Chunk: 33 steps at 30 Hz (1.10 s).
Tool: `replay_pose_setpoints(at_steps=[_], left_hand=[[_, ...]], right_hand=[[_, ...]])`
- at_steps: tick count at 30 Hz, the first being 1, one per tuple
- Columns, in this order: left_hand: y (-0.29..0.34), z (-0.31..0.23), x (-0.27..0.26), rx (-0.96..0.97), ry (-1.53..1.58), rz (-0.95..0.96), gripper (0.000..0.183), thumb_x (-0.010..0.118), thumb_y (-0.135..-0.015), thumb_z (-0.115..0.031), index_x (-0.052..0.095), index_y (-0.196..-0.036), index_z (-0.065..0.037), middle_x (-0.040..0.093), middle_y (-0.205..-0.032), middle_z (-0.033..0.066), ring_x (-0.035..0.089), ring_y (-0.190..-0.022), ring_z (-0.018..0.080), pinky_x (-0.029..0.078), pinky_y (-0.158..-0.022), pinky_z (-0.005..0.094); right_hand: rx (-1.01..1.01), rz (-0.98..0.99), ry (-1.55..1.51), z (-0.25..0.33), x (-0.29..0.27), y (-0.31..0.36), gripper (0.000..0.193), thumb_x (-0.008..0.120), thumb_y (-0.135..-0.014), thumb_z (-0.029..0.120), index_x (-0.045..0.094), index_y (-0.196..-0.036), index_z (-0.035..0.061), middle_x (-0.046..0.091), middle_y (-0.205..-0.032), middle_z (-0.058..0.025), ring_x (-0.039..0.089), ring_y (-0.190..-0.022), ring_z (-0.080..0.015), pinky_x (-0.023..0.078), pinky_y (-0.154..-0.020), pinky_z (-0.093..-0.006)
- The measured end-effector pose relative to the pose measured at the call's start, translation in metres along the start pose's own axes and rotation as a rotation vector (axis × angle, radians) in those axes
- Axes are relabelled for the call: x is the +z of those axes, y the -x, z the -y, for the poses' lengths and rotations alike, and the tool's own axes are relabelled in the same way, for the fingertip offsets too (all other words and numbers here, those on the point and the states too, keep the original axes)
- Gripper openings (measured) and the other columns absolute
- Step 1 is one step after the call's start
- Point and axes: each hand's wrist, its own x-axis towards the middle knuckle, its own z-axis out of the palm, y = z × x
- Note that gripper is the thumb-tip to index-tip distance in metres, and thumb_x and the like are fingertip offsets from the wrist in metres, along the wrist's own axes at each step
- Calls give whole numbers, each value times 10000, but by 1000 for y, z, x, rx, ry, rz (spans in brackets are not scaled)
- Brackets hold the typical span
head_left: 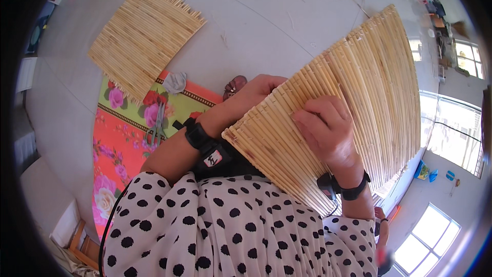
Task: The person sits on the floor and weaves a bamboo mat by threading a thin cord through the edges of bamboo strips. They use a needle to pull the cord through and scissors to trim the excess cord. The person repeatedly flips the mat to work on different edges.
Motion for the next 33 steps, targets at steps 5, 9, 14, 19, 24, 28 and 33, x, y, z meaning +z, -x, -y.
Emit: replay_pose_setpoints(at_steps=[5, 9, 14, 19, 24, 28, 33], left_hand=[[0, 1, 0, -26, 4, 31, 318, 702, -960, -150, 672, -1224, 24, 717, -1125, 30, 637, -992, 74, 541, -863, 252], [5, 5, 5, 13, 24, 17, 302, 686, -968, -143, 669, -1222, 21, 713, -1117, 27, 634, -991, 72, 537, -853, 245], [6, 11, 6, -27, 63, -19, 238, 674, -966, -134, 674, -1152, 14, 704, -1073, 14, 624, -965, 57, 527, -827, 227], [12, 4, 15, -38, 122, -27, 193, 681, -958, -146, 674, -1071, 9, 694, -994, -9, 609, -891, 32, 516, -766, 213], [14, 15, 16, -53, 124, -98, 179, 689, -949, -156, 670, -1018, 8, 691, -955, -17, 594, -857, 19, 504, -730, 207], [7, 18, 11, -53, 151, -100, 178, 690, -950, -154, 669, -1017, 8, 697, -950, -12, 604, -854, 22, 509, -733, 205], [6, 17, 5, -81, 205, -85, 177, 693, -954, -149, 673, -1035, 7, 707, -961, -3, 630, -862, 36, 523, -745, 210]], right_hand=[[122, 58, -17, 14, 3, -6, 161, 689, -748, 33, 692, -909, 39, 629, -926, -72, 613, -860, -263, 500, -772, -366], [147, 40, -93, 17, 1, -8, 163, 703, -749, 20, 688, -910, 35, 612, -901, -74, 595, -850, -271, 485, -759, -369], [161, 35, -160, 17, -4, -7, 186, 722, -720, -8, 688, -898, 34, 606, -898, -73, 579, -841, -275, 463, -740, -366], [129, 10, -171, 20, -6, -6, 208, 737, -669, -1, 694, -867, 48, 597, -874, -61, 569, -827, -265, 448, -728, -364], [154, 53, -179, 17, -10, -2, 212, 738, -655, 2, 696, -854, 63, 589, -825, -42, 561, -782, -254, 439, -712, -359], [157, 70, -159, 11, -8, -3, 198, 745, -668, 3, 699, -847, 74, 597, -815, -29, 568, -767, -243, 438, -697, -356], [190, 75, -85, 15, -5, -5, 180, 767, -691, 26, 705, -852, 81, 620, -850, -27, 596, -800, -236, 450, -692, -359]])
